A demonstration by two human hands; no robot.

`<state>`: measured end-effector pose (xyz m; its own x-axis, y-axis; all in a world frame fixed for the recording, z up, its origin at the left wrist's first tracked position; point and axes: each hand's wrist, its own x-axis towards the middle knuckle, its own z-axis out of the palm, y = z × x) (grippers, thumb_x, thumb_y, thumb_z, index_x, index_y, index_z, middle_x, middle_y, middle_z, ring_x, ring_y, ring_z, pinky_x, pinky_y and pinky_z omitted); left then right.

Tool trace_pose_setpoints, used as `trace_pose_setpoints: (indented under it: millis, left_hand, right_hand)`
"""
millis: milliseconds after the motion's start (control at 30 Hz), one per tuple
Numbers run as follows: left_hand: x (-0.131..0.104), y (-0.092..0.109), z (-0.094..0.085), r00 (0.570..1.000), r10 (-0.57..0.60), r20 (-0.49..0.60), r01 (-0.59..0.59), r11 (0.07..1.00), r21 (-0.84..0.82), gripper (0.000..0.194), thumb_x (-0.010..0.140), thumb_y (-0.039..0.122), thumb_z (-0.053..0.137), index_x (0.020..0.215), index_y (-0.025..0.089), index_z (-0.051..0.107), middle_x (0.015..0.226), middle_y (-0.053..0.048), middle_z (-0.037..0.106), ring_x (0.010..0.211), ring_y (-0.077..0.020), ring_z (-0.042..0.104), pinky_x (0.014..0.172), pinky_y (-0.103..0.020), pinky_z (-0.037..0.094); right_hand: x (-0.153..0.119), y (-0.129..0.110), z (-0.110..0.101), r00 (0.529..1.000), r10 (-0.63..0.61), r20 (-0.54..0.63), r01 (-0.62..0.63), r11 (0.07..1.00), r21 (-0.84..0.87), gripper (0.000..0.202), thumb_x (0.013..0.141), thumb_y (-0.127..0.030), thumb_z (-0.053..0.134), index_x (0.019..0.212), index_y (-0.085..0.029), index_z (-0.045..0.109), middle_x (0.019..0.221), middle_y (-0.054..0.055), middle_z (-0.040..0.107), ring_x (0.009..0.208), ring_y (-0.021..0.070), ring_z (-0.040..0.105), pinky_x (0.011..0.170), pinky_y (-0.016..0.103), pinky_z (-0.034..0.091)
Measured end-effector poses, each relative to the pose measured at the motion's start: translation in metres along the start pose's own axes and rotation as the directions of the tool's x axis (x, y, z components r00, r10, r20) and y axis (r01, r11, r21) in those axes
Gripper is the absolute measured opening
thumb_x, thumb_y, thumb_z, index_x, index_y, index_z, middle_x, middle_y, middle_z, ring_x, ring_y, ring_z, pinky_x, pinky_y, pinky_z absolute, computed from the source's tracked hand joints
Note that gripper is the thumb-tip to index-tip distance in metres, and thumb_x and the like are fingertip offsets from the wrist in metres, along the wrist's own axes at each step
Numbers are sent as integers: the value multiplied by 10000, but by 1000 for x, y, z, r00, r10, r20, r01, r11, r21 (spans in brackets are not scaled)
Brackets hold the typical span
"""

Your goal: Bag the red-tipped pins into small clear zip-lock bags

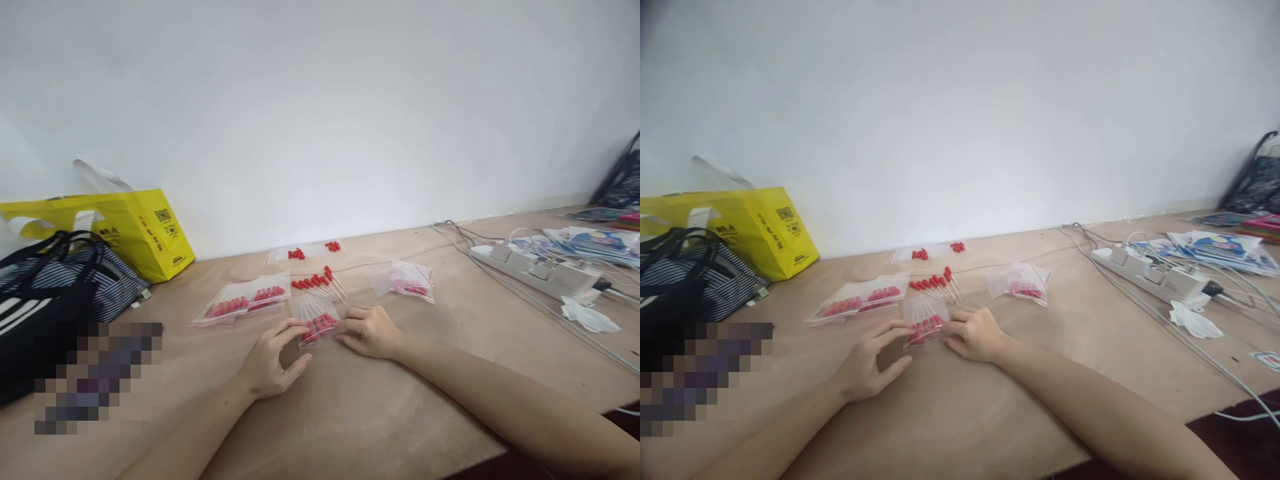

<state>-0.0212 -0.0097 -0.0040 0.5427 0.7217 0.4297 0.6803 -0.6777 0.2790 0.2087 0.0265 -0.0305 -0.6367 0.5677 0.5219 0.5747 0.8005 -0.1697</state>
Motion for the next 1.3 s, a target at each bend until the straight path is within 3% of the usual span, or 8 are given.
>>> trace_pose_setpoints:
  millis: [200,467,633,767,900,1000,1200,1300]
  left_hand:
    - [-1,4,9,996,-94,-13,95,990,109,114,788,270,435,713,187,460,691,-10,480,612,-148,498,565,-264,410]
    - [2,-1,13,999,-47,14,45,990,130,216,842,207,327,706,171,491,676,-28,518,630,-159,520,568,-258,410]
    - [1,-2,11,1000,-12,-26,15,991,133,186,824,213,365,692,168,487,650,-14,519,591,-144,513,550,-253,424]
    - [-2,-7,2,994,110,-3,-108,985,134,141,766,215,471,891,161,508,837,-50,558,739,-164,545,647,-277,460]
    - [-3,-18,-2,908,417,-53,-382,871,308,160,783,133,469,933,147,521,863,-68,577,778,-162,555,697,-277,469]
    - [0,-23,2,826,560,-62,-483,760,434,118,806,98,450,882,123,537,776,-59,594,696,-146,565,631,-255,479]
    - [5,-23,11,806,589,-68,-474,709,523,170,837,82,389,821,114,555,686,-46,600,588,-127,568,514,-226,463]
    - [4,-25,11,800,596,-71,-473,698,537,177,835,76,395,803,124,562,650,-31,596,560,-119,567,477,-209,441]
  right_hand:
    - [16,-19,11,994,70,-83,-73,997,-36,243,736,-418,487,817,-231,620,737,15,584,676,123,527,551,226,310]
    - [37,-23,29,995,-70,-65,56,978,-202,149,736,-324,499,741,-219,604,693,4,583,616,114,507,515,238,277]
    - [30,-11,24,996,-58,-74,53,996,-69,245,752,-416,495,856,-223,604,781,11,588,659,102,526,540,211,321]
    - [15,6,8,995,-94,-24,96,991,92,362,711,-460,530,983,-226,578,915,29,565,677,96,535,572,205,370]
    - [-1,22,-7,995,-92,27,86,981,173,334,717,-330,544,1030,-215,564,934,40,555,672,95,533,607,213,401]
    - [-5,25,-8,995,-88,44,80,985,152,270,748,-288,506,997,-215,580,882,23,576,644,87,533,579,203,389]
    - [1,19,6,983,-177,-54,173,983,-69,196,790,-286,461,900,-206,602,787,6,603,662,96,529,542,215,329]
    - [4,19,10,950,-285,-131,244,933,-264,155,794,-234,456,814,-191,603,690,-1,583,609,93,491,506,235,276]
